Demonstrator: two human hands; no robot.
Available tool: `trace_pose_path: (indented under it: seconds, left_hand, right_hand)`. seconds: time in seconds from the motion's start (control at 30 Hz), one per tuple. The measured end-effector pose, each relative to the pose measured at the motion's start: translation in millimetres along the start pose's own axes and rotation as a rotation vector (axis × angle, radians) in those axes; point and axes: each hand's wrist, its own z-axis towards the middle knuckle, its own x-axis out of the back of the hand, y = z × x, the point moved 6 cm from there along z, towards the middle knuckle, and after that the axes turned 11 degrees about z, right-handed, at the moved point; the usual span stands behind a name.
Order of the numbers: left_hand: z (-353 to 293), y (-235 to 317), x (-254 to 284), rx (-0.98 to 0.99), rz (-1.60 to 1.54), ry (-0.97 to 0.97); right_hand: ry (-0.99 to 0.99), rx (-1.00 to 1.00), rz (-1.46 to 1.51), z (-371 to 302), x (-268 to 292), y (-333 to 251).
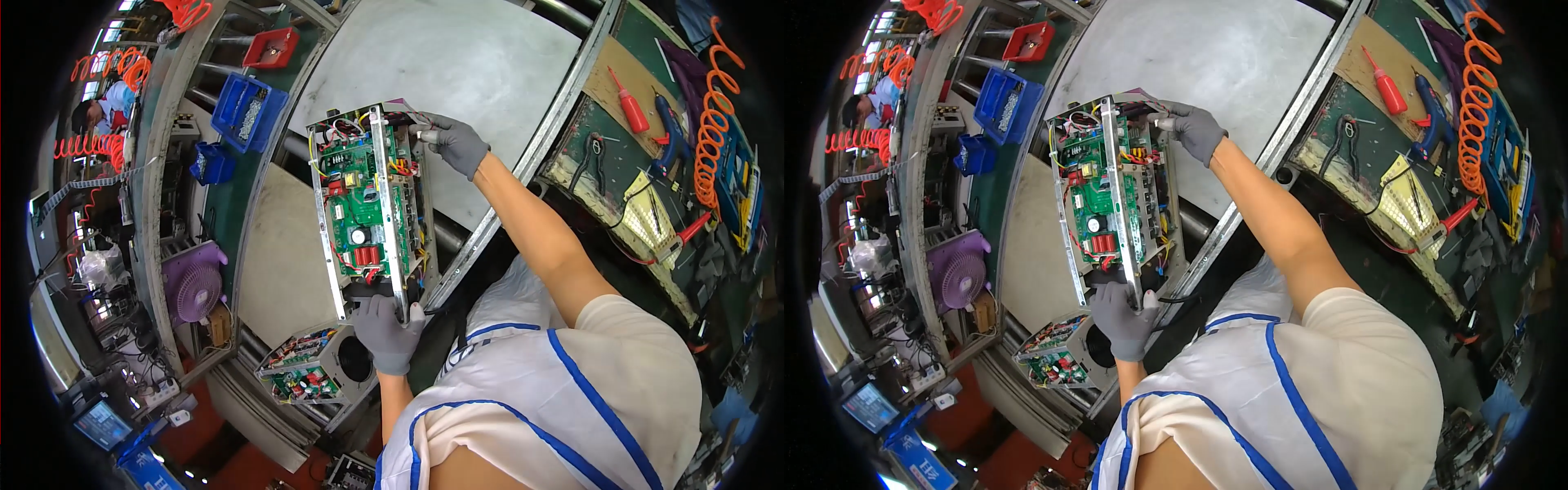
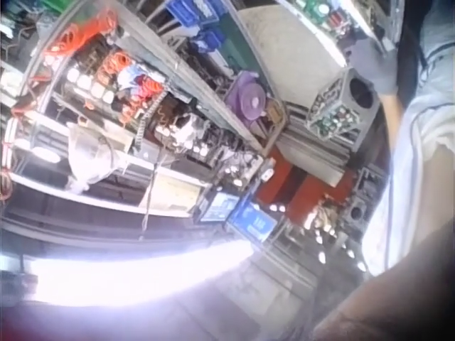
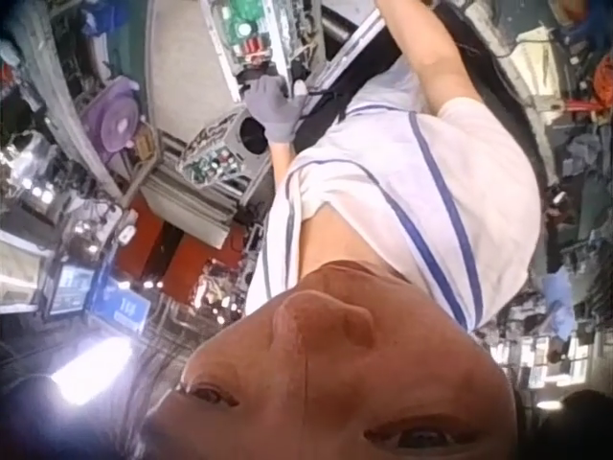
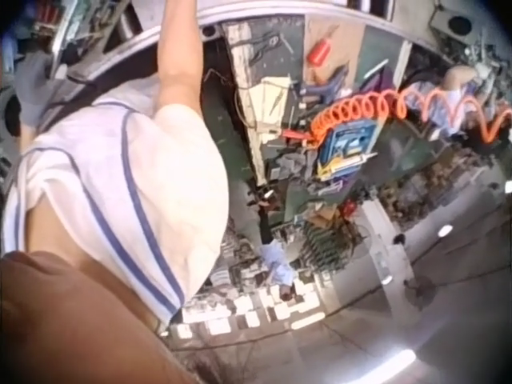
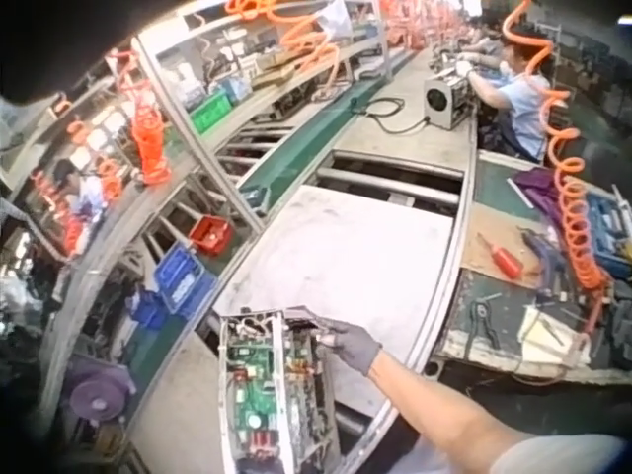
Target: Assembling electronic inverter components using a glue gun, hot melt adhesive, and a squeeze bottle with sealant.
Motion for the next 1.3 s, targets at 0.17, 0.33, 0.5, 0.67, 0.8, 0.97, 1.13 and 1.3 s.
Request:
trace_pose_path:
  seconds: [0.17,0.33,0.5,0.67,0.8,0.97,1.13,1.3]
  left_hand:
    - [2,2,0,0.004,0.024,-0.015]
    - [2,3,2,0.031,0.036,-0.027]
    - [5,5,2,-0.022,0.041,0.016]
    - [3,4,2,0.015,0.030,-0.002]
    - [3,4,2,0.011,0.042,0.011]
    - [2,3,0,0.026,0.031,0.012]
    - [1,3,0,0.036,0.040,-0.011]
    - [2,4,0,0.033,0.062,0.000]
  right_hand:
    - [0.034,0.264,-0.592,-5,-23,-4]
    - [0.009,0.490,-0.982,-18,-38,-6]
    - [-0.184,0.694,-1.126,-7,-42,-5]
    - [-0.240,0.665,-1.215,-7,-56,-10]
    - [-0.299,0.614,-1.272,-1,-56,-7]
    - [-0.335,0.491,-1.218,7,-50,-6]
    - [-0.017,0.306,-0.829,4,-26,-6]
    - [0.041,-0.264,-0.718,5,-14,6]
